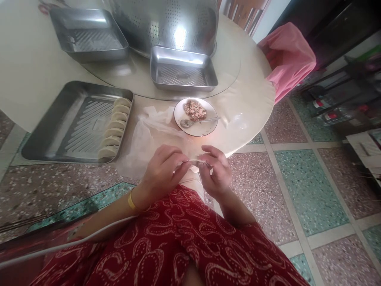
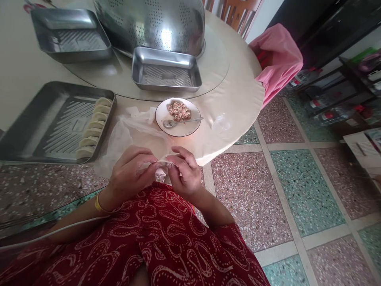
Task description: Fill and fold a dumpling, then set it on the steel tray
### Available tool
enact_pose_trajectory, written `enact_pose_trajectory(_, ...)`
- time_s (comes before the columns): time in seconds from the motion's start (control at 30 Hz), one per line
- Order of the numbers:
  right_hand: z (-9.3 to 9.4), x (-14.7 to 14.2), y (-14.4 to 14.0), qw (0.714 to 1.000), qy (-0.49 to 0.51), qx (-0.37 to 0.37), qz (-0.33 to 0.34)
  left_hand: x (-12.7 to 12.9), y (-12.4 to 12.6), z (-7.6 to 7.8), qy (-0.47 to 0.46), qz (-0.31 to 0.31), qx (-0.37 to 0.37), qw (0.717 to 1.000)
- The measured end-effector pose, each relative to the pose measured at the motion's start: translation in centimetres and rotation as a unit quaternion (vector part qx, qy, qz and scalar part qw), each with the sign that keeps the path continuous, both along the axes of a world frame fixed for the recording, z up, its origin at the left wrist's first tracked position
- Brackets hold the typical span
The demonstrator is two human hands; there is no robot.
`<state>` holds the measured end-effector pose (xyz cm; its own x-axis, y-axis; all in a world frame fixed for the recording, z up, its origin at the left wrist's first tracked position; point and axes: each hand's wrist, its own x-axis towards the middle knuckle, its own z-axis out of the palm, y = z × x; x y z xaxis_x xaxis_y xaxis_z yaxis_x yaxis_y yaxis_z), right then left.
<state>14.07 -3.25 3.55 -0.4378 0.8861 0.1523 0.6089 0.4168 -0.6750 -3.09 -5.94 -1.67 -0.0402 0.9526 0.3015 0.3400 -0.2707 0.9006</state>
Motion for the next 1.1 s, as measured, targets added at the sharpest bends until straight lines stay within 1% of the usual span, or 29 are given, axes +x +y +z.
enact_pose_trajectory(0.03,0.1,0.0,0.0,1.0,0.004,-0.009,0.001,0.0,0.0,0.1,-0.015,-0.002,-0.014,1.0)
enact_pose_trajectory(0.1,0.2,0.0,0.3,0.999,0.004,-0.041,0.01,0.0,-0.1,0.1,-0.076,-0.018,-0.074,0.994)
enact_pose_trajectory(0.13,0.2,-0.1,0.5,0.998,0.004,-0.064,0.018,0.2,-0.1,0.1,-0.126,-0.032,-0.117,0.985)
enact_pose_trajectory(0.17,0.3,-0.1,0.8,0.995,0.006,-0.092,0.027,0.4,-0.2,-0.1,-0.188,-0.05,-0.165,0.967)
enact_pose_trajectory(0.2,0.4,-0.2,1.2,0.991,0.011,-0.125,0.036,0.7,-0.3,-0.2,-0.257,-0.067,-0.212,0.94)
enact_pose_trajectory(0.23,0.4,-0.2,1.6,0.985,0.02,-0.164,0.045,1.1,-0.4,-0.4,-0.326,-0.078,-0.253,0.908)
enact_pose_trajectory(0.3,0.6,-0.2,2.7,0.965,0.05,-0.251,0.056,1.7,-0.4,-0.8,-0.434,-0.08,-0.315,0.84)
enact_pose_trajectory(0.33,0.8,-0.2,3.2,0.951,0.065,-0.296,0.058,2.0,-0.4,-0.9,-0.468,-0.071,-0.335,0.815)
enact_pose_trajectory(0.4,1.3,-0.1,4.1,0.922,0.084,-0.374,0.054,2.3,-0.1,-1.1,-0.52,-0.05,-0.354,0.776)
enact_pose_trajectory(0.43,1.5,0.0,4.4,0.91,0.087,-0.402,0.048,2.4,0.2,-1.1,-0.542,-0.045,-0.363,0.757)
enact_pose_trajectory(0.47,1.8,0.1,4.6,0.903,0.088,-0.418,0.04,2.4,0.5,-1.0,-0.562,-0.044,-0.373,0.737)
enact_pose_trajectory(0.5,2.0,0.3,4.7,0.904,0.089,-0.416,0.031,2.4,0.8,-0.9,-0.584,-0.044,-0.381,0.715)
enact_pose_trajectory(0.53,2.3,0.5,4.7,0.913,0.091,-0.398,0.021,2.4,1.2,-0.8,-0.603,-0.046,-0.384,0.697)
enact_pose_trajectory(0.57,2.4,0.6,4.5,0.927,0.093,-0.364,0.012,2.5,1.5,-0.7,-0.616,-0.048,-0.383,0.687)
enact_pose_trajectory(0.6,2.6,0.8,4.3,0.942,0.092,-0.322,0.004,2.5,1.8,-0.6,-0.622,-0.053,-0.375,0.685)
enact_pose_trajectory(0.63,2.7,0.9,4.1,0.956,0.085,-0.28,0.0,2.6,2.0,-0.4,-0.623,-0.061,-0.364,0.69)
enact_pose_trajectory(0.7,3.0,1.0,3.7,0.976,0.061,-0.209,0.004,2.7,2.3,-0.1,-0.612,-0.078,-0.346,0.707)
enact_pose_trajectory(0.8,3.6,0.9,3.4,0.992,0.017,-0.125,0.03,3.0,2.3,0.4,-0.6,-0.091,-0.342,0.718)
enact_pose_trajectory(0.87,4.0,0.9,3.3,0.996,-0.01,-0.07,0.045,3.1,2.1,0.7,-0.595,-0.088,-0.34,0.723)
enact_pose_trajectory(0.97,4.4,0.9,3.3,0.997,-0.032,-0.031,0.059,3.0,1.6,0.8,-0.565,-0.076,-0.321,0.756)
enact_pose_trajectory(1.03,4.5,1.0,3.3,0.997,-0.046,-0.023,0.064,2.8,1.3,0.7,-0.542,-0.069,-0.301,0.781)
enact_pose_trajectory(1.1,4.5,1.1,3.3,0.995,-0.07,-0.017,0.063,2.7,1.2,0.6,-0.525,-0.067,-0.282,0.8)
